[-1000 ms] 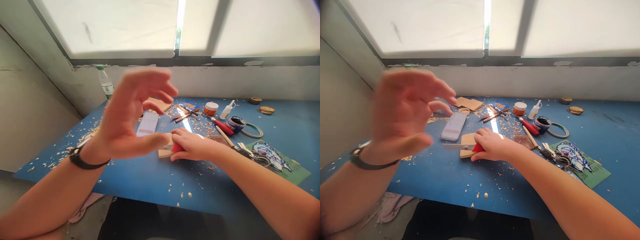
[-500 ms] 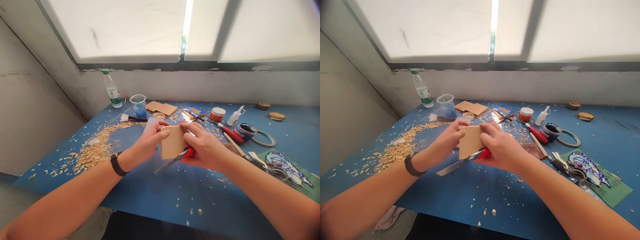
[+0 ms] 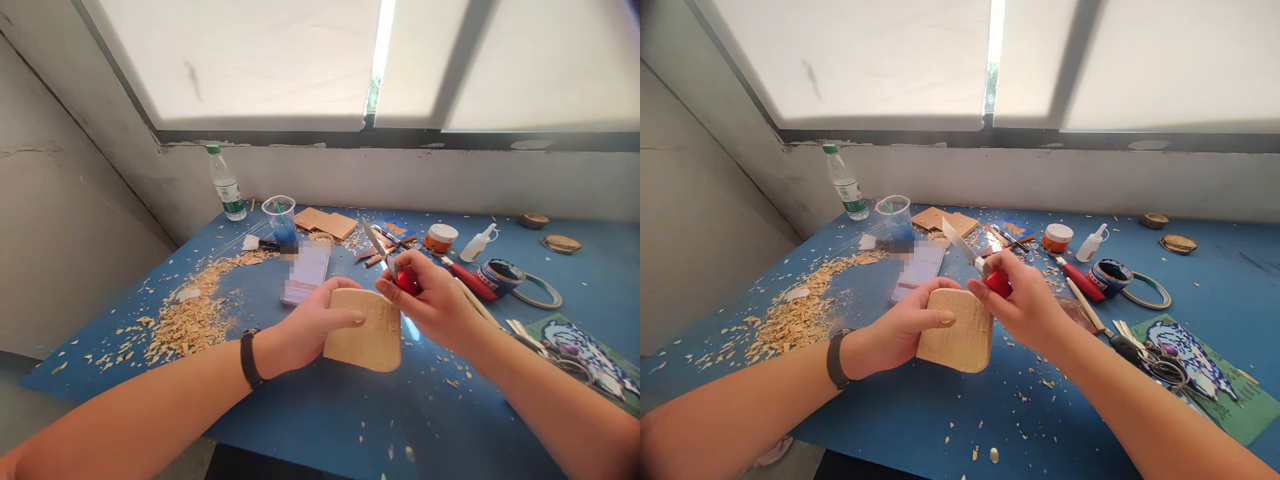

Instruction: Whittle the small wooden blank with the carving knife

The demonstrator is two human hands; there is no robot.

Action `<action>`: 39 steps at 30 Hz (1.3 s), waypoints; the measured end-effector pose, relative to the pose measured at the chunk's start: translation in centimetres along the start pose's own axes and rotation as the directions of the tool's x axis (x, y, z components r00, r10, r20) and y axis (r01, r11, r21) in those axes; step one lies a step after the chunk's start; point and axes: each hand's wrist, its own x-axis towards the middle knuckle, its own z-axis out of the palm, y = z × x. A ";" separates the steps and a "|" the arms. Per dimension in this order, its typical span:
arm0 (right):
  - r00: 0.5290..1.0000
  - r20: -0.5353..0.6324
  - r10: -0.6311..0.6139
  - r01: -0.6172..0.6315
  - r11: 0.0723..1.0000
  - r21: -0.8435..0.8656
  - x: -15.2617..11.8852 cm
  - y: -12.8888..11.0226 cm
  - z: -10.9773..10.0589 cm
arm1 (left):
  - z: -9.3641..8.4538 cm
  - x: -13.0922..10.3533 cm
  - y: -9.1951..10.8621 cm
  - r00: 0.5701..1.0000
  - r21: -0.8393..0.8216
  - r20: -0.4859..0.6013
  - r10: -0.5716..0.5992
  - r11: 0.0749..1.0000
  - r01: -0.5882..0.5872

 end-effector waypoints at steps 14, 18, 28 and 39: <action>0.985 0.170 0.014 -0.004 0.998 -0.062 0.0 1.9 0.5 | -1.3 0.5 0.2 0.998 -0.144 -0.052 -0.035 0.989 0.027; 0.966 0.254 0.055 -0.072 0.996 0.060 -0.1 2.1 0.1 | -1.1 0.2 0.6 0.994 -0.225 -0.095 -0.048 0.974 0.026; 0.916 0.393 0.079 -0.213 0.927 0.310 -0.5 2.9 0.4 | -0.9 -0.3 0.9 0.990 -0.282 -0.136 -0.036 0.960 -0.004; 0.938 0.345 -0.012 -0.043 0.988 0.150 -0.6 1.2 0.3 | -0.9 -0.3 0.8 0.968 -0.100 -0.251 0.024 0.994 -0.051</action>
